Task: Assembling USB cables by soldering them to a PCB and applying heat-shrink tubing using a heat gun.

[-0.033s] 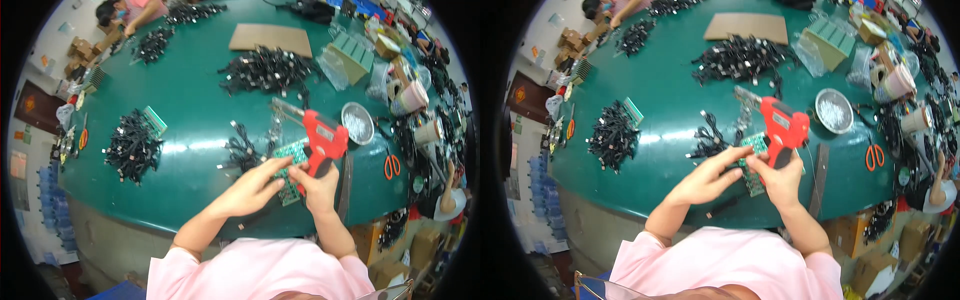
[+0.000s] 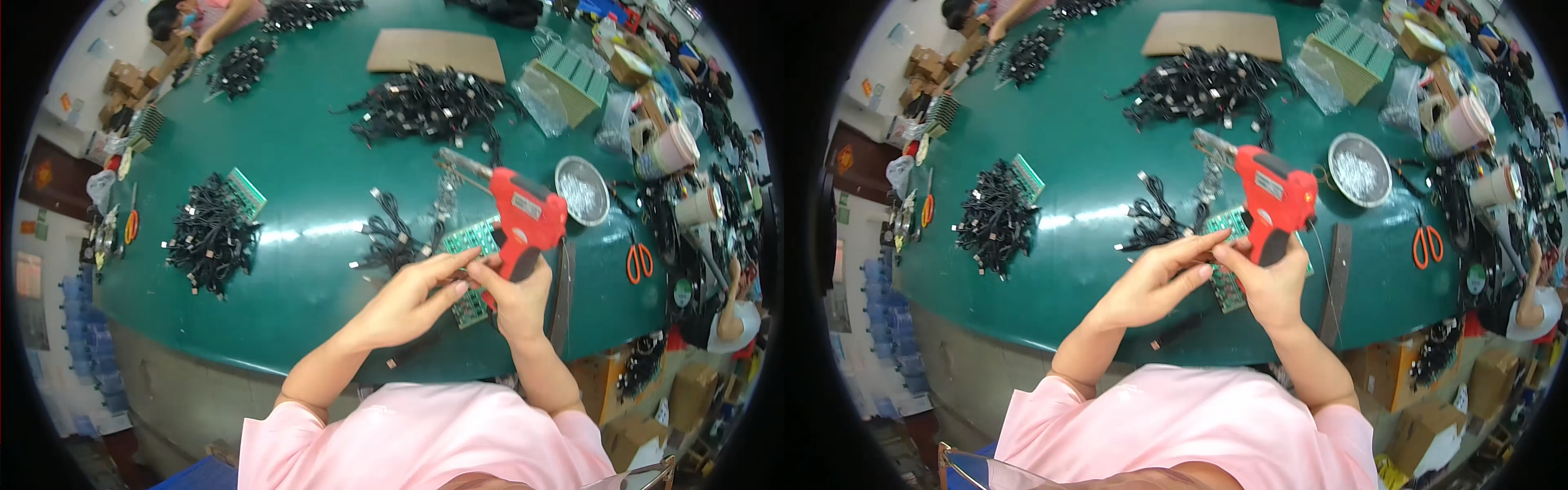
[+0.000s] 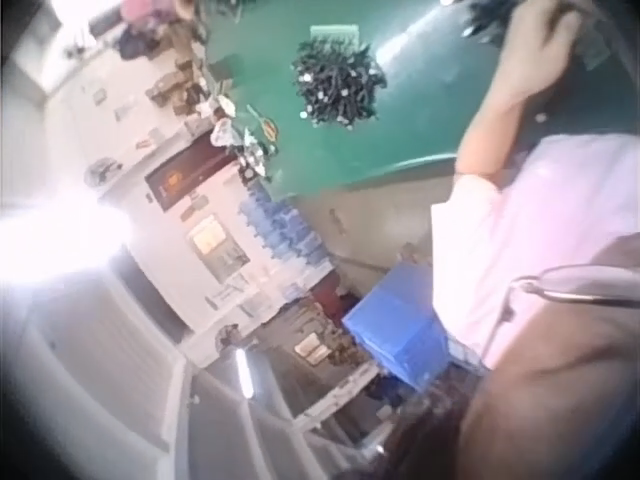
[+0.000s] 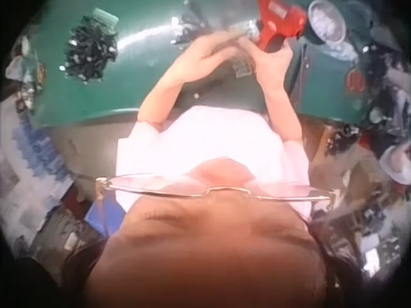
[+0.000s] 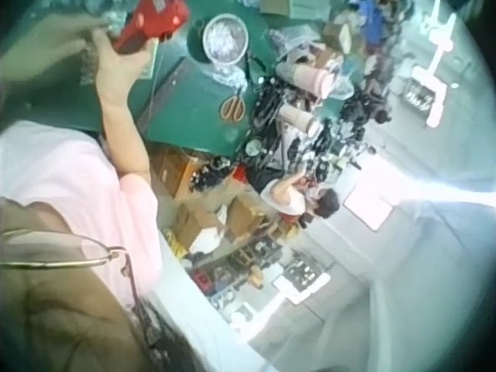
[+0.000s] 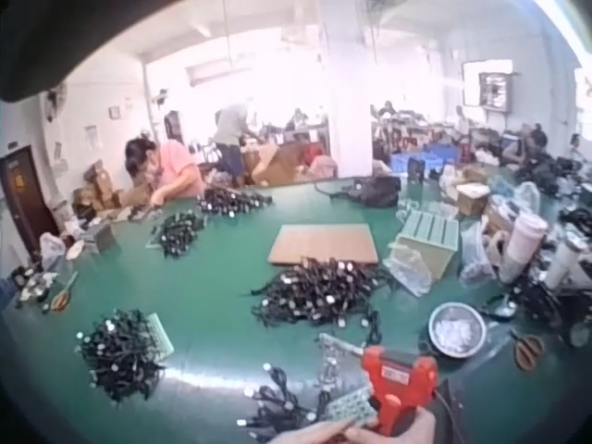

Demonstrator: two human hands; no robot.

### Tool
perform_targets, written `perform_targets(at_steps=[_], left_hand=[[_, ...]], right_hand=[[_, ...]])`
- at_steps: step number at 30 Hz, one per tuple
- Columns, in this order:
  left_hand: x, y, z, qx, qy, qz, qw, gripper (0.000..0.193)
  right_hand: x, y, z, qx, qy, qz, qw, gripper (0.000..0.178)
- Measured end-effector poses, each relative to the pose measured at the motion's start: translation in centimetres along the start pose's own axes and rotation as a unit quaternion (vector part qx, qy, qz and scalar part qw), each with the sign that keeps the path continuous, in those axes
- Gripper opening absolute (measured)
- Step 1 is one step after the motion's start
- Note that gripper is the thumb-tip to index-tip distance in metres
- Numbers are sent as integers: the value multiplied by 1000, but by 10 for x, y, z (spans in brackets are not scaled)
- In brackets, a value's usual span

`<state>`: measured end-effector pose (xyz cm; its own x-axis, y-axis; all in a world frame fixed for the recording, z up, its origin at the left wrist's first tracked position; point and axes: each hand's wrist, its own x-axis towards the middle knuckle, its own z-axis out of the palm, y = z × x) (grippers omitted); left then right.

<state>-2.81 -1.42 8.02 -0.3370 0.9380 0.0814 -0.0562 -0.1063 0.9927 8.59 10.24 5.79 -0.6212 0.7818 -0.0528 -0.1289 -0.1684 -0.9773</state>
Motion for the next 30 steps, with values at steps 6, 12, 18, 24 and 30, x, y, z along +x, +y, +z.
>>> perform_targets(at_steps=[6,12,18,24,30], left_hand=[[8,-16,2,90,80,-68,990,33],[2,-23,5,118,85,-93,985,27],[4,-14,9,187,43,-96,977,23],[2,-18,17,106,103,-127,981,18],[-1,-37,14,241,119,94,959,12]], right_hand=[[3,-3,-2,44,-21,25,999,26],[-2,-5,-14,8,-8,7,1000,28],[-8,-11,-15,-34,-25,-10,999,20],[-10,-4,-20,-48,-9,-27,998,14],[-14,-2,-25,46,-30,67,996,54]])
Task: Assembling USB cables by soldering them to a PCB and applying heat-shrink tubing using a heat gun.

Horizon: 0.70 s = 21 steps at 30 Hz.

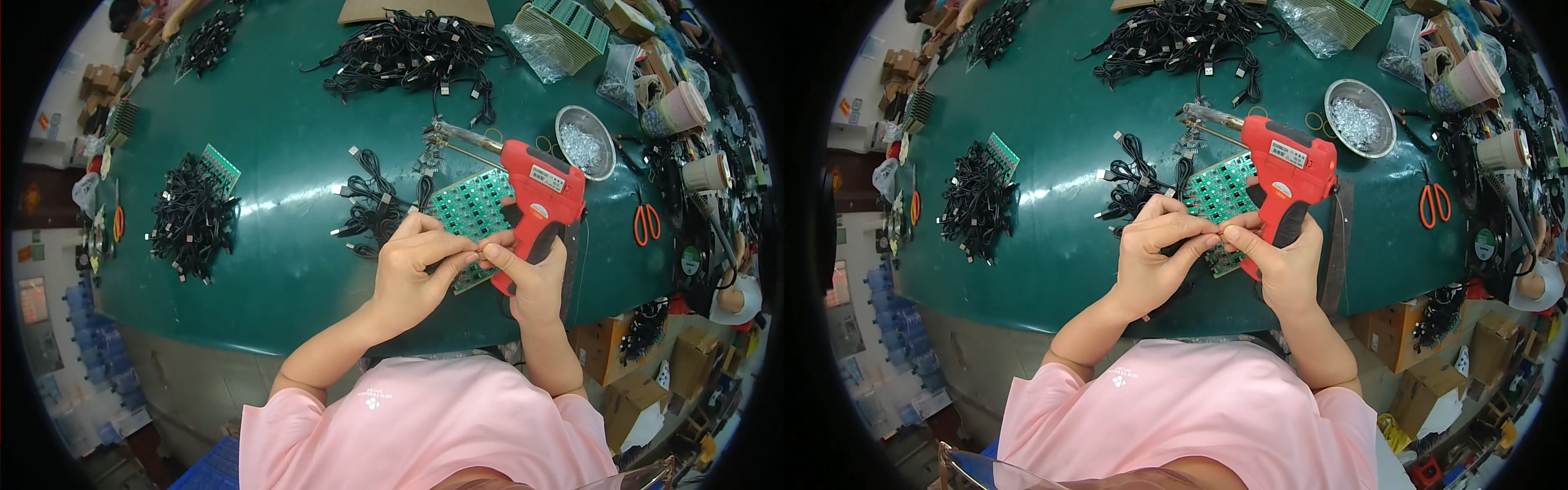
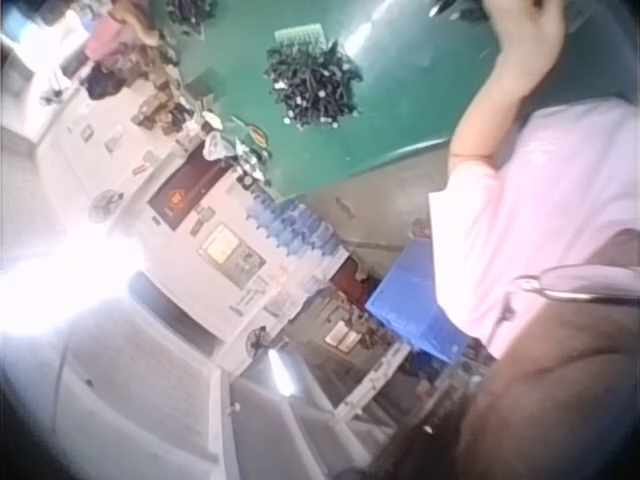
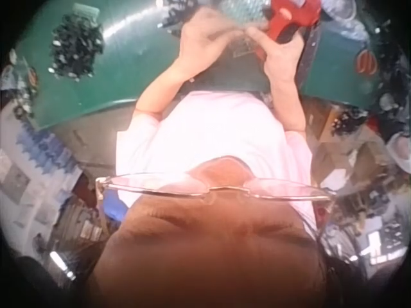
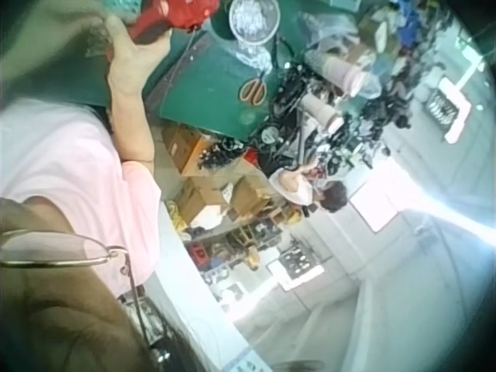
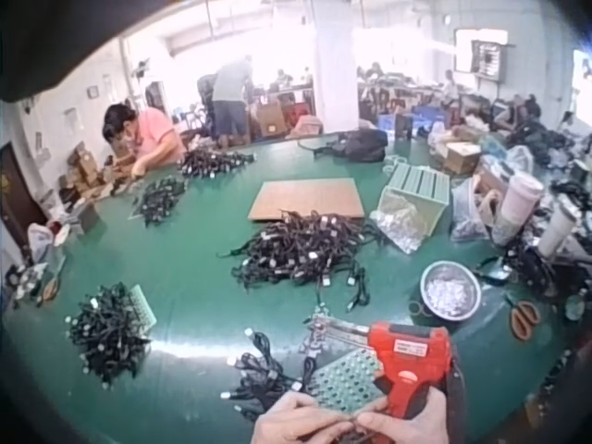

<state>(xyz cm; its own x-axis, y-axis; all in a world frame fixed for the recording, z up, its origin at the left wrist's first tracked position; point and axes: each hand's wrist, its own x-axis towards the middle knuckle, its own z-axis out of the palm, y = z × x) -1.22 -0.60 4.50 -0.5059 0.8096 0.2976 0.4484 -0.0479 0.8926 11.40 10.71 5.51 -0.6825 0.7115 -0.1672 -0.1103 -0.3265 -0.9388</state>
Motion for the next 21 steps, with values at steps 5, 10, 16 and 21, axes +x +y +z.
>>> perform_targets(at_steps=[5,10,16,21], left_hand=[[-4,7,4,-12,-2,-32,999,9],[-5,8,2,-42,-48,-141,988,10],[-4,12,-5,-181,-81,-233,952,13],[-8,6,2,-72,-80,-176,979,13]], right_hand=[[-6,10,-2,-70,42,-58,995,40],[-4,11,-5,-87,32,-49,994,26],[-9,2,3,-70,18,-37,997,12],[-12,6,2,-144,43,-43,988,11]])
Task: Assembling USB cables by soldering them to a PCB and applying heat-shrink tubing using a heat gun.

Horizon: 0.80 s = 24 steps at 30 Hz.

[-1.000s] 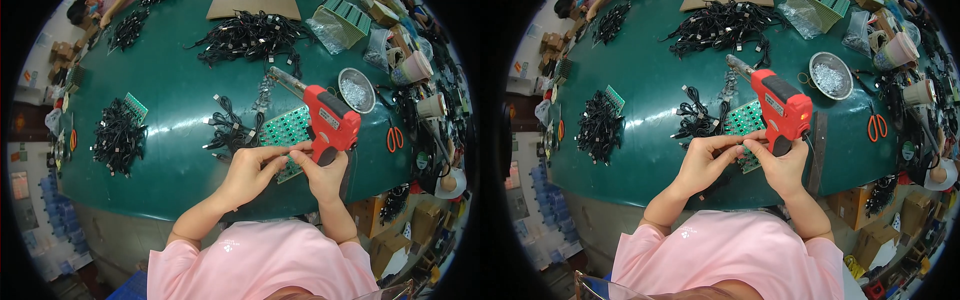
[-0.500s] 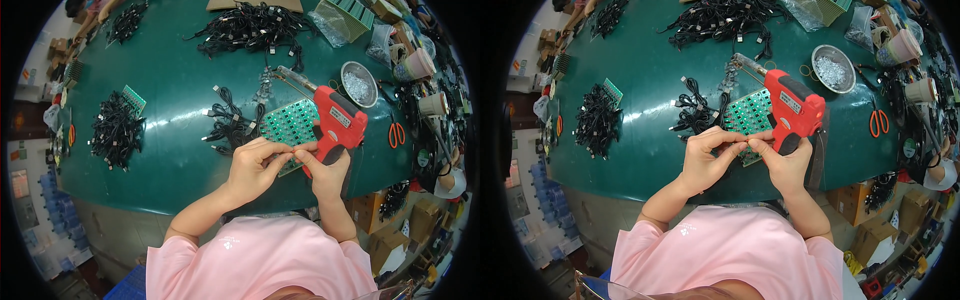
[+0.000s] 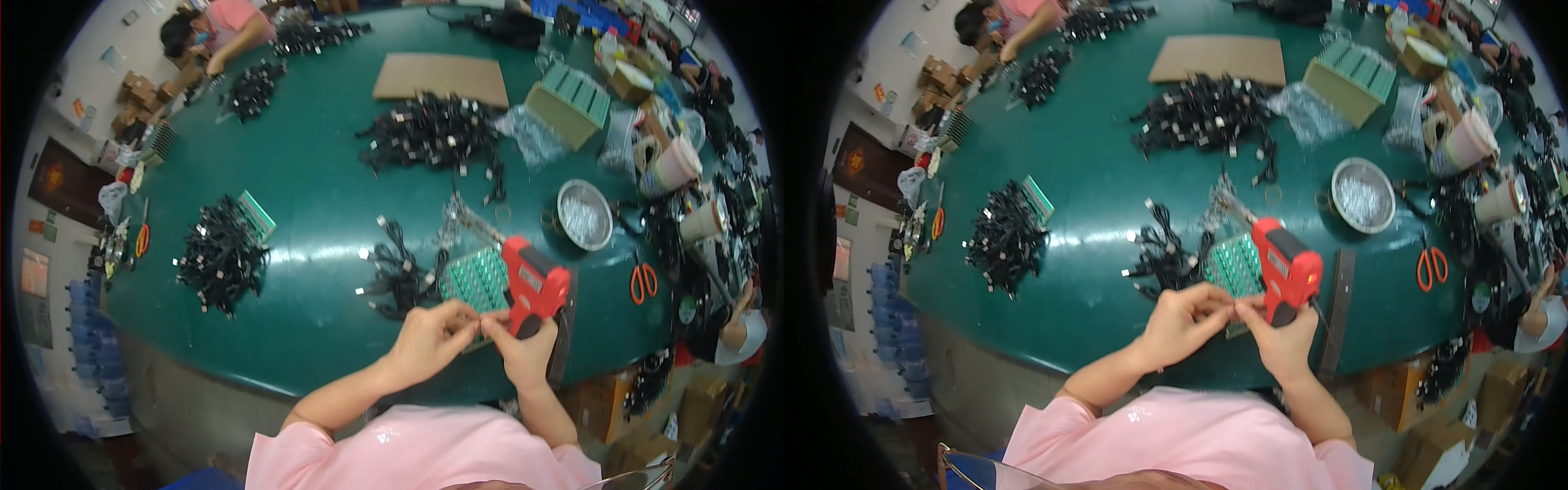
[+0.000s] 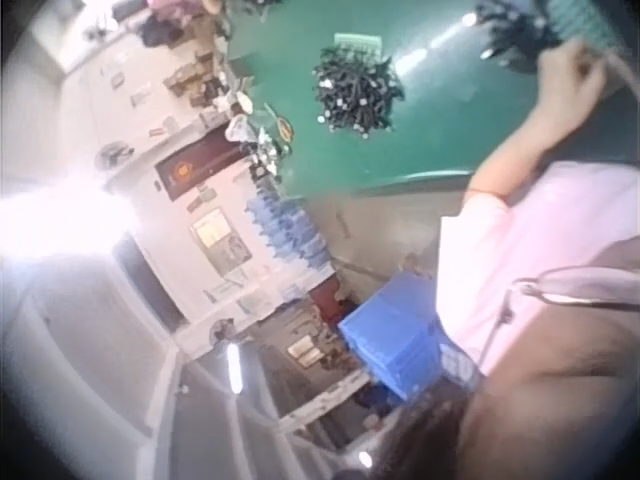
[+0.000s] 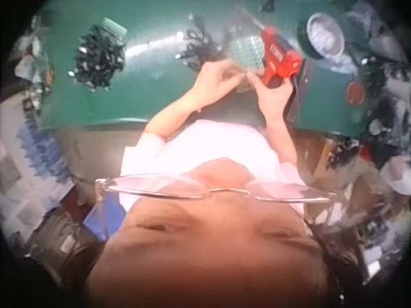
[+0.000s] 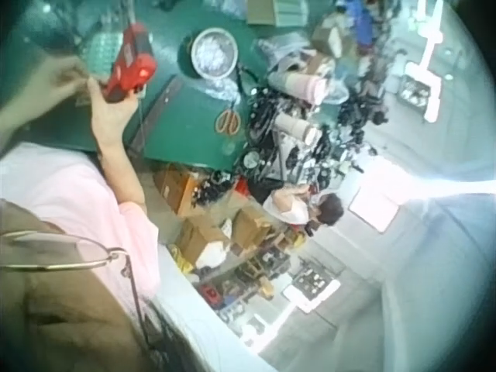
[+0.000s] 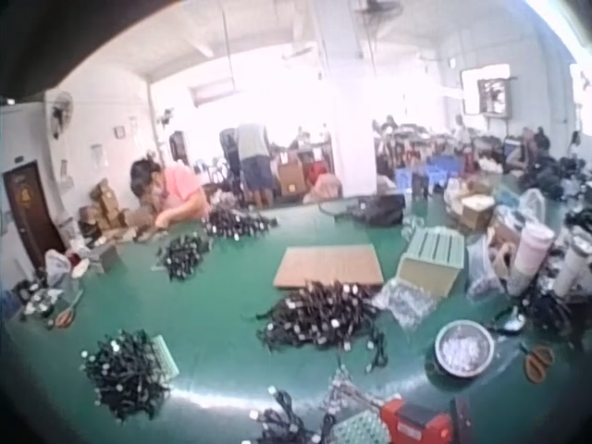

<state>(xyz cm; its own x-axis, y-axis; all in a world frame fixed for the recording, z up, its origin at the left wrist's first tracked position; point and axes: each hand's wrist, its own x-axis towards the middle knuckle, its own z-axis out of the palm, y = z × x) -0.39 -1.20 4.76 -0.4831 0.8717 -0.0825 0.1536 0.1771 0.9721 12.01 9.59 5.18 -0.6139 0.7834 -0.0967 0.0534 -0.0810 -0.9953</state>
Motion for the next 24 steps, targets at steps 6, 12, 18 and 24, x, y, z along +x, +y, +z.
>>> perform_targets(at_steps=[6,12,18,24], left_hand=[[-1,-4,0,-113,-21,-58,992,16],[-2,-17,1,-239,-59,-123,961,16],[-16,0,7,209,73,119,968,13],[-14,-27,23,298,52,142,942,14]], right_hand=[[-3,6,0,43,-10,-7,999,10],[-5,5,3,48,-22,-16,998,10],[-14,13,-10,78,42,-14,996,25],[-31,-11,-53,22,61,12,998,35]])
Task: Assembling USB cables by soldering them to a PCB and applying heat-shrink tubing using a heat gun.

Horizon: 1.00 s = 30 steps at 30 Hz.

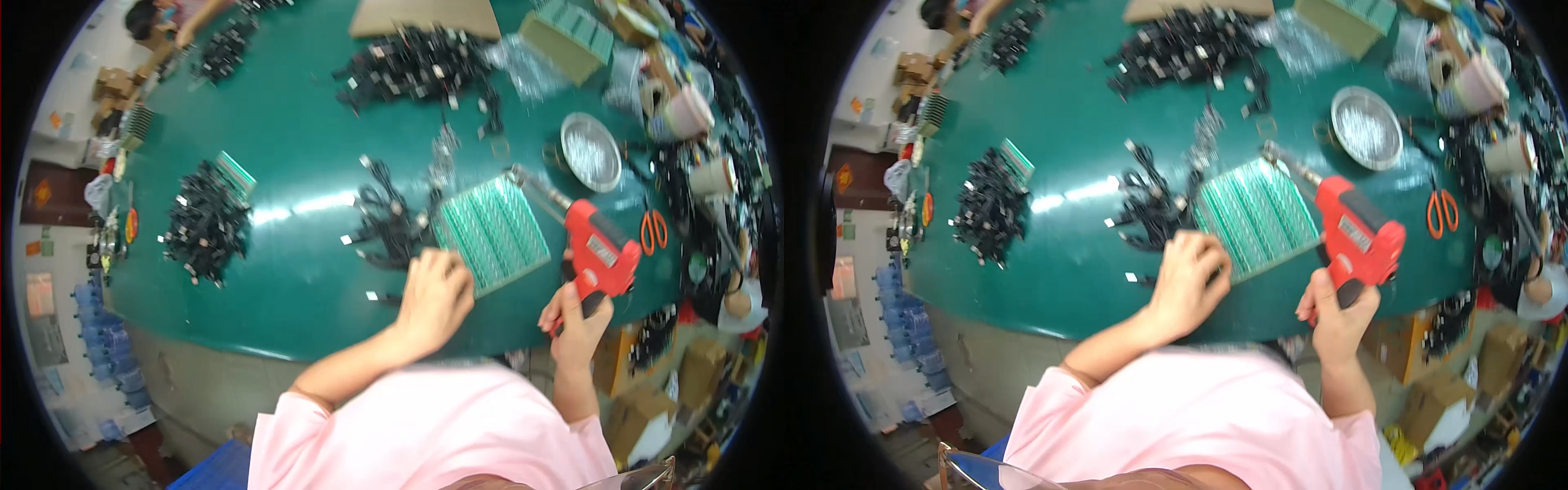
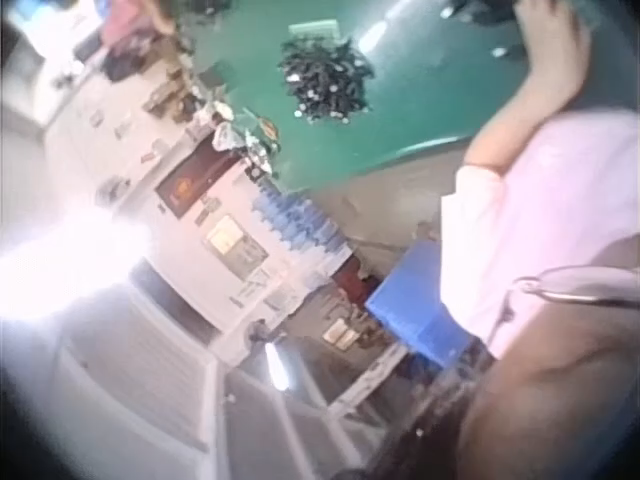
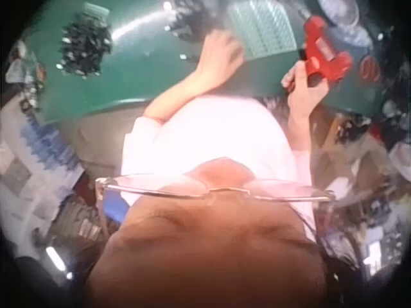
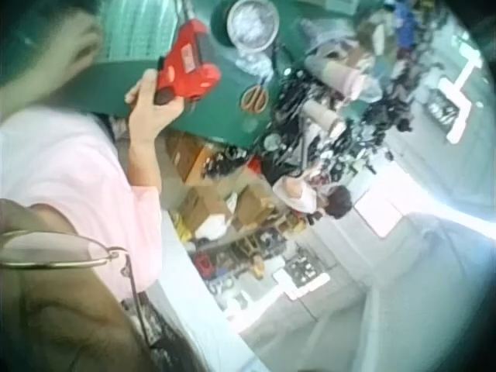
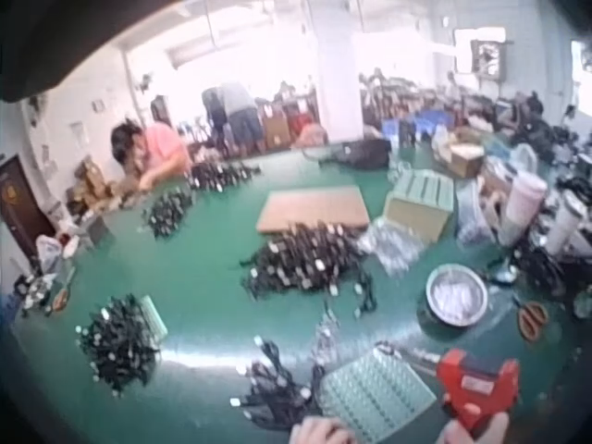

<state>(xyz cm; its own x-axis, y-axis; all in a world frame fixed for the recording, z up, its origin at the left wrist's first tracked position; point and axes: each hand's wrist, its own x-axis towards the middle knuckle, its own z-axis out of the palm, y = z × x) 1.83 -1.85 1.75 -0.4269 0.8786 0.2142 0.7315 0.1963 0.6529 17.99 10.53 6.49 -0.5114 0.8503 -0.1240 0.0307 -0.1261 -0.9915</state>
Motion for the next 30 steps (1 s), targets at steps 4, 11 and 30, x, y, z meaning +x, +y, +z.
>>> perform_targets(at_steps=[4,11,30], left_hand=[[2,-5,9,5,6,-32,999,14],[1,7,20,3,0,-41,999,15],[-11,-2,27,-30,20,-45,998,19]], right_hand=[[-23,11,-41,93,22,-5,995,43],[-86,32,-79,51,6,76,996,64],[-104,34,-83,42,-52,189,980,46]])
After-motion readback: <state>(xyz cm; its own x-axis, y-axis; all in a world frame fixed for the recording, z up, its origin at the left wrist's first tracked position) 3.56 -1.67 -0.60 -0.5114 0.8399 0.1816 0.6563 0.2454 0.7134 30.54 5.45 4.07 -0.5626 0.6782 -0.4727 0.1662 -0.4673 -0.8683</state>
